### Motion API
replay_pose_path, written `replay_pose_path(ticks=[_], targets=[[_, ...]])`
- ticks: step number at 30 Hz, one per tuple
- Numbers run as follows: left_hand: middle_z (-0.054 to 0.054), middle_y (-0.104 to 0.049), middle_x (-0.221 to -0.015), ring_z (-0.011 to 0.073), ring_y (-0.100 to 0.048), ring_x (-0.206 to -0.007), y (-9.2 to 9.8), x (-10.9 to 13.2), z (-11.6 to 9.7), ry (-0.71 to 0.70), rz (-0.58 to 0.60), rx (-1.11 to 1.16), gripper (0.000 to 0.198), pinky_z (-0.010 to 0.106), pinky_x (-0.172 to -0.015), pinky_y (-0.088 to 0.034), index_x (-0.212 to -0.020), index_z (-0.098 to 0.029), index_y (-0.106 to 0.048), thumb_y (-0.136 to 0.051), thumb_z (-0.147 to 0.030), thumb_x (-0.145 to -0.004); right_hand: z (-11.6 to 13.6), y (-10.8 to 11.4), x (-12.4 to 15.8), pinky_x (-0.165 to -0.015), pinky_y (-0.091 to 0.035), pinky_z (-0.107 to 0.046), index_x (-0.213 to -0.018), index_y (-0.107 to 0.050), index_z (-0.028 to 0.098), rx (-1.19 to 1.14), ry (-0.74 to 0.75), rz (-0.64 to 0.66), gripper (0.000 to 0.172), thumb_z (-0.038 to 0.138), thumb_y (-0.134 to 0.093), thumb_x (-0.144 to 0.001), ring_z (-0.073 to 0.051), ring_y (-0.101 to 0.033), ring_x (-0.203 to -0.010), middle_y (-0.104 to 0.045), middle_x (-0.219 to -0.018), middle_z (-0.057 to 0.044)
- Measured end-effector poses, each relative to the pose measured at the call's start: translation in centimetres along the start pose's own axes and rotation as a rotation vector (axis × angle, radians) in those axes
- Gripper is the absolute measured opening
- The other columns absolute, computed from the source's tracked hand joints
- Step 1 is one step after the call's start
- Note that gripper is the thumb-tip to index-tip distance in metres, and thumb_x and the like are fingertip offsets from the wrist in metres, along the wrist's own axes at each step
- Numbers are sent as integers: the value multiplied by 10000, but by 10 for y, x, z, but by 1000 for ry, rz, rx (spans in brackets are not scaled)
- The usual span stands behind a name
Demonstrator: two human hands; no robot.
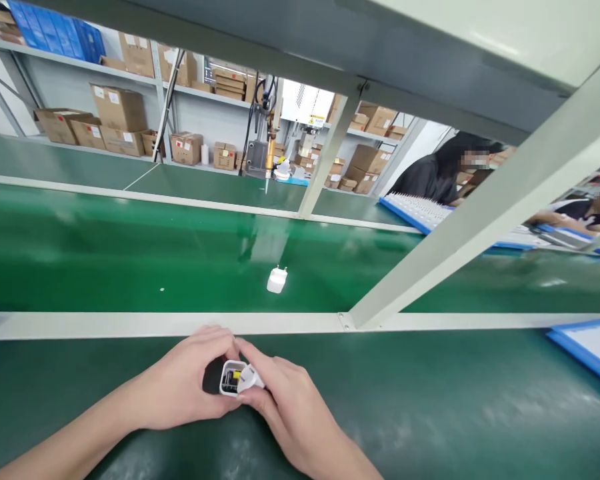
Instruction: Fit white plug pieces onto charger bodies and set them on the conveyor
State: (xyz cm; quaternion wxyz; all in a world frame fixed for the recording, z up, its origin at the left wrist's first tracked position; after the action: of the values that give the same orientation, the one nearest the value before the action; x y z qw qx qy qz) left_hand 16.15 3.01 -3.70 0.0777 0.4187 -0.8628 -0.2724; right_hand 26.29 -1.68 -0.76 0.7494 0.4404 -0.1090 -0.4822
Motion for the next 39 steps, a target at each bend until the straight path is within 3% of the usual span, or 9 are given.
replay_pose_path(ticks=[2, 3, 8, 12, 15, 19, 25, 33, 39], targets=[[-17, -585, -870, 195, -517, -879, 2, 0, 0, 6, 2, 15, 294, 309, -743, -386, -774, -211, -487, -767, -244, -690, -4, 1, 0, -661, -497, -252, -1585, -232, 275, 23, -26, -37, 504, 393, -374, -1116, -158, -590, -699, -639, -868, -3], [-19, -580, -862, 194, -513, -873, 2, -1, 0, 9, 6, 20, 303, 309, -738, -382, -767, -210, -482, -771, -239, -681, -5, 3, 1, -627, -483, -241, -1569, -236, 269, 27, -45, -64, 491, 381, -386, -1115, -151, -569, -656, -608, -800, 18], [-29, -549, -803, 188, -491, -844, 2, -1, 0, 12, 16, 33, 340, 305, -707, -353, -734, -204, -456, -781, -211, -637, 11, 13, 2, -597, -441, -241, -1275, -508, 257, 156, 88, -163, 223, 384, -466, -1096, -147, -541, -656, -603, -808, 2], [-33, -501, -760, 170, -461, -778, -1, 2, -5, -51, 11, 22, 347, 316, -711, -339, -711, -195, -419, -756, -206, -626, 27, 3, 1, -616, -420, -278, -1482, -443, 213, 237, 220, -94, 377, 236, -360, -1116, -176, -500, -713, -572, -834, -43], [-39, -491, -756, 154, -449, -747, -5, 4, -11, -114, 20, 14, 329, 325, -736, -333, -718, -191, -423, -742, -218, -646, 25, -4, 1, -661, -443, -300, -1494, -396, 204, 143, 164, -75, 418, 172, -426, -1079, -183, -512, -752, -596, -896, -49], [-39, -497, -755, 157, -452, -758, -6, 6, -10, -109, 17, 6, 323, 322, -735, -326, -725, -191, -435, -744, -216, -635, 15, 0, 3, -626, -433, -269, -1299, -488, 239, -51, 40, -147, 293, 158, -541, -1023, -147, -510, -690, -563, -823, 8], [-39, -503, -763, 159, -438, -763, -4, 7, -8, -87, 15, 5, 324, 309, -709, -316, -730, -194, -450, -758, -236, -638, 31, 21, 6, -597, -391, -263, -1326, -561, 192, -35, 171, -212, 359, 76, -537, -988, -140, -496, -711, -539, -843, -23], [-50, -451, -734, 141, -408, -718, -9, 8, -14, -137, 27, -51, 328, 323, -736, -299, -721, -189, -407, -728, -211, -656, 30, -4, 0, -661, -452, -273, -1204, -593, 204, -53, 110, -106, 221, 124, -565, -999, -150, -535, -791, -548, -953, -46], [-49, -490, -757, 145, -442, -738, -10, 9, -14, -136, 20, -44, 337, 326, -761, -307, -736, -190, -442, -761, -269, -661, 29, 11, 4, -647, -415, -271, -1151, -544, 194, -80, 120, -170, 178, 107, -501, -1002, -144, -498, -769, -540, -920, -32]])
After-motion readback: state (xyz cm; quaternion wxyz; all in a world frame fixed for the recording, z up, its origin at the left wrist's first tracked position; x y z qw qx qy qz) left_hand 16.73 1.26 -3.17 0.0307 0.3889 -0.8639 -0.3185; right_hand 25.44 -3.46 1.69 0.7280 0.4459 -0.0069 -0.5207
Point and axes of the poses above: each hand's wrist, its own x-axis away from the middle knuckle, its own y-axis out of the back of the hand, z = x × y, the point moved 10 cm from there along -x, towards the middle knuckle
